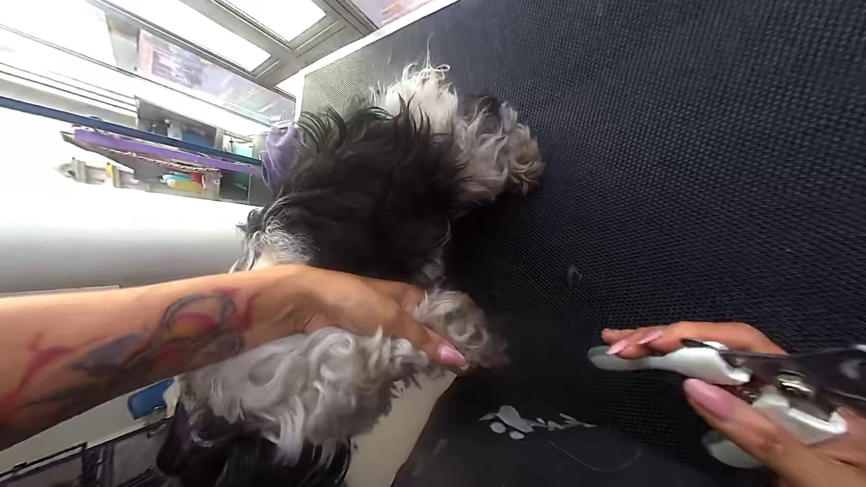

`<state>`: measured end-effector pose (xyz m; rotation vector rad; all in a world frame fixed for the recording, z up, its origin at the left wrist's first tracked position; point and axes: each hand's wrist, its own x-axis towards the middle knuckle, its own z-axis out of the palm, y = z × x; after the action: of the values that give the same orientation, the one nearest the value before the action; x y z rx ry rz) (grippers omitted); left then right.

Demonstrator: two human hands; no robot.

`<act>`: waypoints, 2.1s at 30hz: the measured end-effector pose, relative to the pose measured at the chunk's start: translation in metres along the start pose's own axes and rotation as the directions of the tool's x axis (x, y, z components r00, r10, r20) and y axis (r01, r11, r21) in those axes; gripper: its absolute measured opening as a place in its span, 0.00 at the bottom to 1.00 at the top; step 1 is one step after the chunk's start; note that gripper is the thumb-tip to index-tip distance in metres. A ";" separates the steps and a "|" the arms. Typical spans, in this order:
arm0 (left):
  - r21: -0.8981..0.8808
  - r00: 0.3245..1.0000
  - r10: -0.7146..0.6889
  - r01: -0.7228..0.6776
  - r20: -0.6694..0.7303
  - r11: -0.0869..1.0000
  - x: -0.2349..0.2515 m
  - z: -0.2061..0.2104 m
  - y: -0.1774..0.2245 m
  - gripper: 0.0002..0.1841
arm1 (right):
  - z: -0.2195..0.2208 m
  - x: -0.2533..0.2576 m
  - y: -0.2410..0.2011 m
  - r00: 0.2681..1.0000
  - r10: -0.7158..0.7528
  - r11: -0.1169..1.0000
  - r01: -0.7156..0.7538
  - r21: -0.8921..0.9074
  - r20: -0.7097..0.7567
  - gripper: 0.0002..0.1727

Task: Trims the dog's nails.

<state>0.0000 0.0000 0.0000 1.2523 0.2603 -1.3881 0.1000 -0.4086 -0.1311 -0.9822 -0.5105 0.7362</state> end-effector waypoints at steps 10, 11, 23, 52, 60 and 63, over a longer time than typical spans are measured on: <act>-0.453 0.695 -0.520 0.303 -0.497 0.838 0.014 0.071 0.121 0.36 | 0.072 0.073 0.012 0.817 -0.236 0.660 0.532 -0.531 0.526 0.15; -0.509 0.670 -0.539 0.270 -0.511 0.818 0.016 0.072 0.123 0.36 | 0.073 0.075 0.013 0.801 -0.252 0.642 0.558 -0.526 0.543 0.15; -0.451 0.640 -0.424 0.132 -0.641 0.882 0.021 0.074 0.124 0.13 | 0.071 0.067 0.007 0.783 -0.282 0.803 0.509 -0.311 0.554 0.11; -0.266 0.739 -0.283 0.145 -0.611 0.953 0.022 0.084 0.108 0.12 | 0.065 0.072 0.025 0.784 -0.281 0.658 0.577 -0.483 0.554 0.13; -0.271 0.795 -0.257 0.122 -0.550 0.955 0.022 0.080 0.101 0.14 | 0.065 0.076 0.015 0.830 -0.314 0.694 0.532 -0.484 0.462 0.11; -0.288 0.759 -0.287 0.137 -0.585 0.948 0.024 0.082 0.105 0.15 | 0.064 0.085 0.004 0.831 -0.352 0.625 0.551 -0.554 0.431 0.10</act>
<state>0.0504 -0.1068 0.0667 1.4867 1.0282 -1.0431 0.1106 -0.3071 -0.0990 -1.3336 -1.2970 0.1996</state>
